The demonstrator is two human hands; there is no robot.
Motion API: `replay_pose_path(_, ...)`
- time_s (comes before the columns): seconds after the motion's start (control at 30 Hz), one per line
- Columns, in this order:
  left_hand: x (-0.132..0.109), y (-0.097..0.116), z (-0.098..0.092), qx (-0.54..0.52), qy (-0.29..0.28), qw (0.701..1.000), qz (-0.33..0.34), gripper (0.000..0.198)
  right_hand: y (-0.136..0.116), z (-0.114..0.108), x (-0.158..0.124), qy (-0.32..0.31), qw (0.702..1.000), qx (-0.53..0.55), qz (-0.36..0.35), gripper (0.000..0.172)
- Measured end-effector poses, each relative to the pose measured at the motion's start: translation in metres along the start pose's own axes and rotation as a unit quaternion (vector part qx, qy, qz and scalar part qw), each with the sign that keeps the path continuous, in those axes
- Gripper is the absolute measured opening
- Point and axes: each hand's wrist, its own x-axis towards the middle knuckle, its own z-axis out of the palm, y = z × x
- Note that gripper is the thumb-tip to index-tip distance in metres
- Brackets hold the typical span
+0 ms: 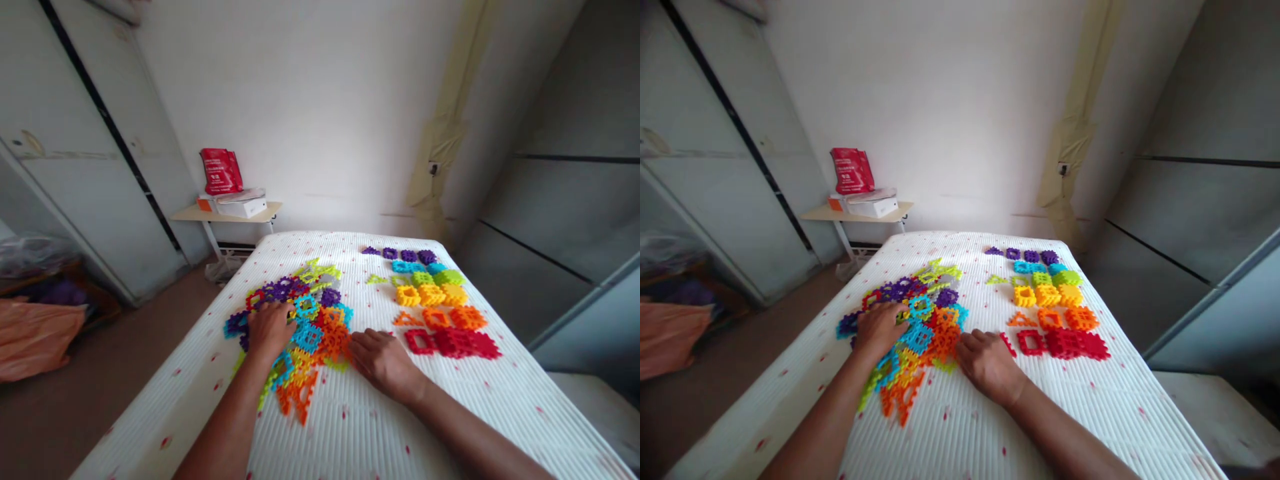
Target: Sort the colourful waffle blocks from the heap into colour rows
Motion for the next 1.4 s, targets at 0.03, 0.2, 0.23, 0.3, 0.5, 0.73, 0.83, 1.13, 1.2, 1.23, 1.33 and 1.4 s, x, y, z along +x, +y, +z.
replay_pose_path(0.03,-0.001,0.002,0.001,0.002,0.011,1.000,-0.001,0.027,-0.002,0.005,-0.001,0.005,1.000,-0.002,-0.008,0.020)
replay_pose_path(0.2,-0.001,0.002,0.005,0.048,0.044,0.998,0.013,0.021,-0.004,0.022,-0.006,0.027,0.998,-0.009,-0.052,0.019)
replay_pose_path(0.23,-0.001,0.001,0.005,0.057,0.047,0.997,0.016,0.020,-0.004,0.023,-0.007,0.030,0.998,-0.010,-0.053,0.019)
replay_pose_path(0.3,0.000,0.000,0.006,0.065,0.053,0.996,0.020,0.019,-0.004,0.024,-0.007,0.039,0.998,-0.012,-0.053,0.020)
replay_pose_path(0.5,-0.001,-0.002,0.005,0.051,0.096,0.994,0.011,0.027,-0.003,0.022,-0.007,0.070,0.996,-0.007,-0.056,0.021)
replay_pose_path(0.73,0.004,-0.018,0.007,-0.142,0.250,0.956,-0.061,0.028,0.000,0.023,-0.008,0.093,0.994,0.005,-0.051,0.021)
replay_pose_path(0.83,0.006,-0.020,0.008,-0.359,0.266,0.885,-0.132,0.021,0.000,0.023,-0.008,0.099,0.994,0.016,-0.048,0.022)
replay_pose_path(1.13,0.000,-0.011,0.002,-0.585,0.214,0.763,-0.173,0.030,0.001,0.025,-0.010,0.121,0.990,0.057,-0.050,0.020)
replay_pose_path(1.2,-0.006,-0.002,0.000,-0.627,0.191,0.737,-0.165,0.031,0.003,0.023,-0.010,0.141,0.985,0.095,-0.033,0.020)
replay_pose_path(1.23,-0.009,0.003,0.000,-0.644,0.180,0.726,-0.160,0.031,0.004,0.022,-0.009,0.156,0.980,0.124,-0.017,0.020)
replay_pose_path(1.33,-0.019,0.023,0.002,-0.682,0.151,0.701,-0.146,0.031,0.005,0.015,0.000,0.201,0.947,0.236,0.083,0.018)
replay_pose_path(1.4,-0.026,0.037,0.007,-0.690,0.139,0.698,-0.136,0.030,0.003,0.008,0.009,0.213,0.907,0.320,0.173,0.019)
